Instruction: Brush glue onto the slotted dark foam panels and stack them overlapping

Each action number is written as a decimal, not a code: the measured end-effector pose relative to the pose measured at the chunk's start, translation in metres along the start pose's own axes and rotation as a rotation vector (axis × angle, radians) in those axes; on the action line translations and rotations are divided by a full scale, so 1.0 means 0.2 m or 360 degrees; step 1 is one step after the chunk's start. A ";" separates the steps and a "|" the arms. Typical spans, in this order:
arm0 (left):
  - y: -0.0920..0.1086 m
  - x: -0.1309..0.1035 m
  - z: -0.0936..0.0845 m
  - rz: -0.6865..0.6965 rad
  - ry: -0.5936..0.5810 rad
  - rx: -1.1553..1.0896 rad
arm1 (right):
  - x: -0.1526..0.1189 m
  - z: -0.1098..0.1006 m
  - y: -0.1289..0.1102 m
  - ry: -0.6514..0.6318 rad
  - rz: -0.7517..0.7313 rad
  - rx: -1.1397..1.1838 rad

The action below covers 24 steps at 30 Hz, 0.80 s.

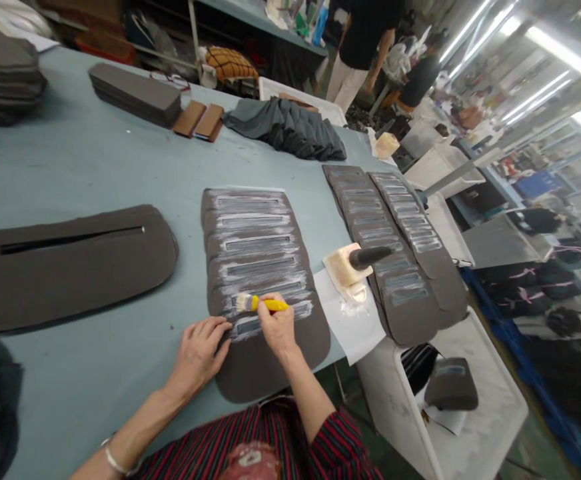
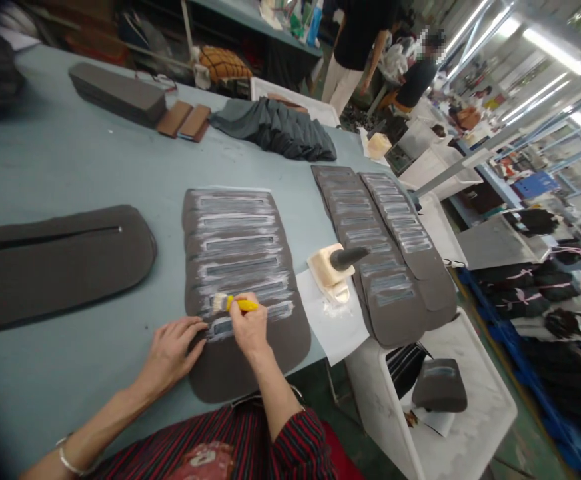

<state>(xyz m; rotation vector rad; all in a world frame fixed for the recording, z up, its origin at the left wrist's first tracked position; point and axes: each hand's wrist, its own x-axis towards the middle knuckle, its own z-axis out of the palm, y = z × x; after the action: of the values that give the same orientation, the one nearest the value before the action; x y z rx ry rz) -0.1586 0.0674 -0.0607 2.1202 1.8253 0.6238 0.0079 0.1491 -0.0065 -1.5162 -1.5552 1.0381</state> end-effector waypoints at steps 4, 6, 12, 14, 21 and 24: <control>0.00 -0.01 0.01 0.0024 -0.0011 0.0095 | 0.03 0.10 0.03 -0.0099 -0.0040 -0.0020; 0.01 -0.01 0.01 0.0003 -0.0021 0.0114 | 0.08 -0.02 0.09 -0.0012 -0.0037 -0.0070; 0.04 -0.01 0.02 -0.0085 0.0047 0.0052 | 0.22 -0.55 0.21 0.0657 0.0080 -0.0372; 0.04 -0.02 0.01 -0.0132 0.0093 -0.0001 | 0.17 -0.55 0.18 0.0682 0.0038 -0.0358; 0.05 -0.11 0.02 -0.0005 0.0028 0.0062 | -0.17 -0.03 0.02 -0.0212 -0.0281 -0.0118; 0.06 -0.15 0.05 0.0001 0.0004 0.0155 | -0.16 -0.11 0.10 -0.0168 -0.0225 -0.0063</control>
<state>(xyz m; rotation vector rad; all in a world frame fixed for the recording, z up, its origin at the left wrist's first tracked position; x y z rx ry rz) -0.1465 0.0373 -0.0686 2.1823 1.8927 0.5481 0.0380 0.1188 -0.0150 -1.3745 -1.7393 1.0255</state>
